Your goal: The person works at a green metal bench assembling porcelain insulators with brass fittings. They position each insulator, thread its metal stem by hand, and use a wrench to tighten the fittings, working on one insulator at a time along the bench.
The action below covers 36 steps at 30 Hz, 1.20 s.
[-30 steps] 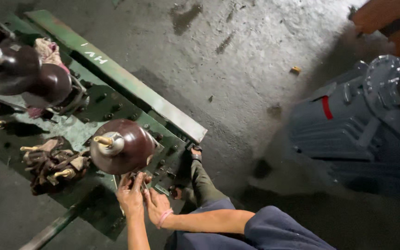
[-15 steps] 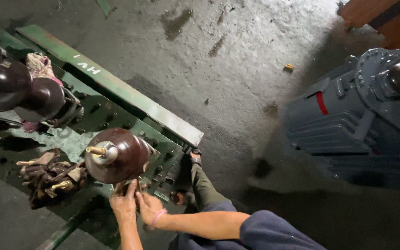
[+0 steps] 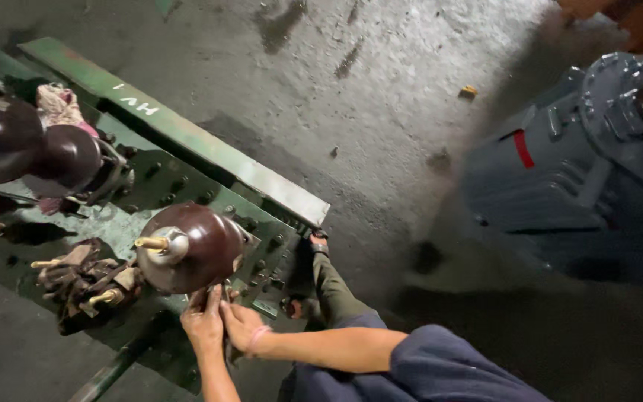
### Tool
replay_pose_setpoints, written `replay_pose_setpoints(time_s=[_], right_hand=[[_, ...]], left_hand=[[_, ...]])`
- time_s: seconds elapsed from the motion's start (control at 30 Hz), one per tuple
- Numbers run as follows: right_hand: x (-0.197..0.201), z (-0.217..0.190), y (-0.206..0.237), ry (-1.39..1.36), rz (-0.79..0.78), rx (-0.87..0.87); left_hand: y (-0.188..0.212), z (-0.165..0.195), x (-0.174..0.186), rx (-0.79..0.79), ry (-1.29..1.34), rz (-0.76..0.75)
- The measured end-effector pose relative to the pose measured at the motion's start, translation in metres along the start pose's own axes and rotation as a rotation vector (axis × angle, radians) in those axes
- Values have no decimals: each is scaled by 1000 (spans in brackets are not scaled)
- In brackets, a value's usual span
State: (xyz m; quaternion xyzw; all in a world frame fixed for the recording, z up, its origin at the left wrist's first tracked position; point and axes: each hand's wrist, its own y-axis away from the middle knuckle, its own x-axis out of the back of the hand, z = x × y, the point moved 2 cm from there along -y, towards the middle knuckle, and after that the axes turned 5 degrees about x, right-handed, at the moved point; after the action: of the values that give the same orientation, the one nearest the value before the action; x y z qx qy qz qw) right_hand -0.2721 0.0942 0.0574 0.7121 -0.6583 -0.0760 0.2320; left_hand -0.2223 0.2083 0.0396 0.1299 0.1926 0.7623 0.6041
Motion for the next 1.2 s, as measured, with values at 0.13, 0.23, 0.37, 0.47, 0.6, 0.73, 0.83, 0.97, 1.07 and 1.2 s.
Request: replay_pose_setpoints(time_s=[0.13, 0.23, 0.37, 0.47, 0.6, 0.73, 0.83, 0.97, 1.07, 1.2], right_hand=[[52, -37, -27, 309, -56, 83], [122, -49, -49, 718, -313, 320], [116, -19, -40, 606, -200, 172], [33, 3, -14, 203, -59, 78], [-16, -15, -6, -296, 140, 97], [59, -35, -37, 279, -67, 204], [113, -33, -48, 770, -253, 518], [75, 4, -31, 518, -130, 181], [9, 9, -12, -48, -18, 141], [18, -15, -22, -41, 90, 351]], left_hand=[[8, 11, -5, -114, -93, 19], [23, 15, -20, -157, 10, 95], [31, 18, -28, -142, 113, 116], [23, 21, -19, -168, 26, 91], [13, 23, -7, -29, 4, 3], [20, 29, -10, -184, -166, 45], [27, 26, -23, -183, -38, 109], [30, 24, -30, -220, 39, 88], [26, 29, -22, -103, -54, 71], [23, 48, -15, -231, -349, 68]])
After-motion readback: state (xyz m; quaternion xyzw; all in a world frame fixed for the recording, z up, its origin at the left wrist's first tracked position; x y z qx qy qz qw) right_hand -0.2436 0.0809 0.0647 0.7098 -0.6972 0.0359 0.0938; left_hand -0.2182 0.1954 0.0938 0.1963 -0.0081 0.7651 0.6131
